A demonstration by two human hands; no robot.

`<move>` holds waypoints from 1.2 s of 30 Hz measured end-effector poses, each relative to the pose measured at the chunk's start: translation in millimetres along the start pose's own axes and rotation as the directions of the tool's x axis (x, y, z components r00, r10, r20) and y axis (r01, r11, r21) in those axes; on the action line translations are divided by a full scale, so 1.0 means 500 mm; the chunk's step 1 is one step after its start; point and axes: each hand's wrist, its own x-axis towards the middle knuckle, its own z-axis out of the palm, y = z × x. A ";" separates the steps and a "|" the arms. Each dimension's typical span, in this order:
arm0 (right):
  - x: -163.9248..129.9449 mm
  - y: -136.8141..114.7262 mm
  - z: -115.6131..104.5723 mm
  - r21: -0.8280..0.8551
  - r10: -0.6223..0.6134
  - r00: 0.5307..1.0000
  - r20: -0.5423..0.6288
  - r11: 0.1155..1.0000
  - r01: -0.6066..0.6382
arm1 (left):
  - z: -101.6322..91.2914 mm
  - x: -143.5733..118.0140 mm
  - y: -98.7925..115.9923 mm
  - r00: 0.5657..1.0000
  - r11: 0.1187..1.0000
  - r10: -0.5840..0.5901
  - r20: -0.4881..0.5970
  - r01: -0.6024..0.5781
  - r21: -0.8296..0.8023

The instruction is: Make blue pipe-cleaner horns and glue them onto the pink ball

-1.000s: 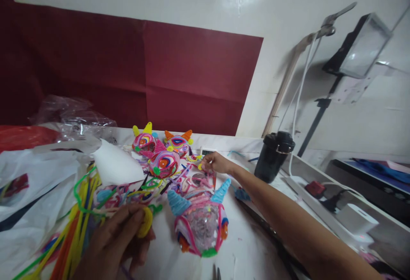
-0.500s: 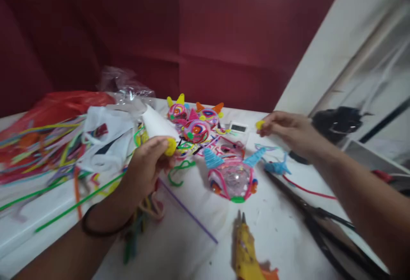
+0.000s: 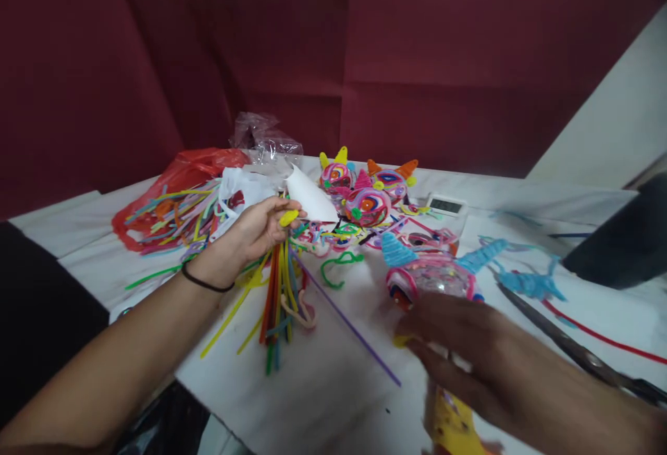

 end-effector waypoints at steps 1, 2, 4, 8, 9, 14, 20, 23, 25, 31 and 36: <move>0.010 -0.008 0.020 -0.031 0.040 0.998 0.049 0.999 -0.039 | -0.005 -0.005 -0.007 1.000 0.998 -0.015 0.014 0.015 0.064; 0.019 -0.015 0.038 -0.064 0.044 0.997 0.055 0.997 -0.041 | -0.009 -0.012 -0.015 0.999 0.991 -0.027 0.031 0.022 0.135; 0.037 -0.025 0.069 -0.132 0.030 0.993 0.110 0.991 -0.016 | -0.013 -0.028 -0.036 0.996 0.956 -0.048 0.077 0.023 0.291; 0.053 -0.031 0.101 -0.167 -0.028 0.976 0.216 0.984 0.065 | -0.023 -0.062 -0.073 0.980 0.820 -0.041 0.197 -0.080 0.567; 0.053 -0.030 0.106 -0.167 -0.048 0.972 0.228 0.982 0.087 | -0.028 -0.068 -0.078 0.973 0.751 -0.041 0.227 -0.120 0.649; 0.046 -0.020 0.127 -0.227 -0.054 0.989 0.141 0.970 0.085 | -0.082 -0.079 -0.067 0.967 0.306 0.009 0.256 -0.246 0.920; 0.054 -0.012 0.146 -0.418 -0.066 0.997 -0.048 0.907 0.040 | -0.152 -0.099 -0.042 0.970 0.244 -0.072 0.231 -0.207 0.947; 0.064 -0.015 0.149 -0.497 -0.044 0.998 -0.038 0.868 0.019 | -0.158 -0.116 -0.059 0.962 0.190 -0.140 0.235 -0.207 0.960; 0.071 -0.018 0.150 -0.541 -0.016 1.000 -0.014 0.841 0.006 | -0.155 -0.123 -0.074 0.964 0.146 -0.151 0.218 -0.196 0.970; 0.074 -0.020 0.164 -0.583 0.101 0.990 0.095 0.812 -0.027 | -0.152 -0.117 -0.092 0.970 0.106 -0.148 0.193 -0.178 0.978; 0.063 -0.022 0.168 -0.571 0.106 0.988 0.115 0.821 -0.022 | -0.157 -0.109 -0.089 0.976 0.169 -0.129 0.177 -0.155 0.974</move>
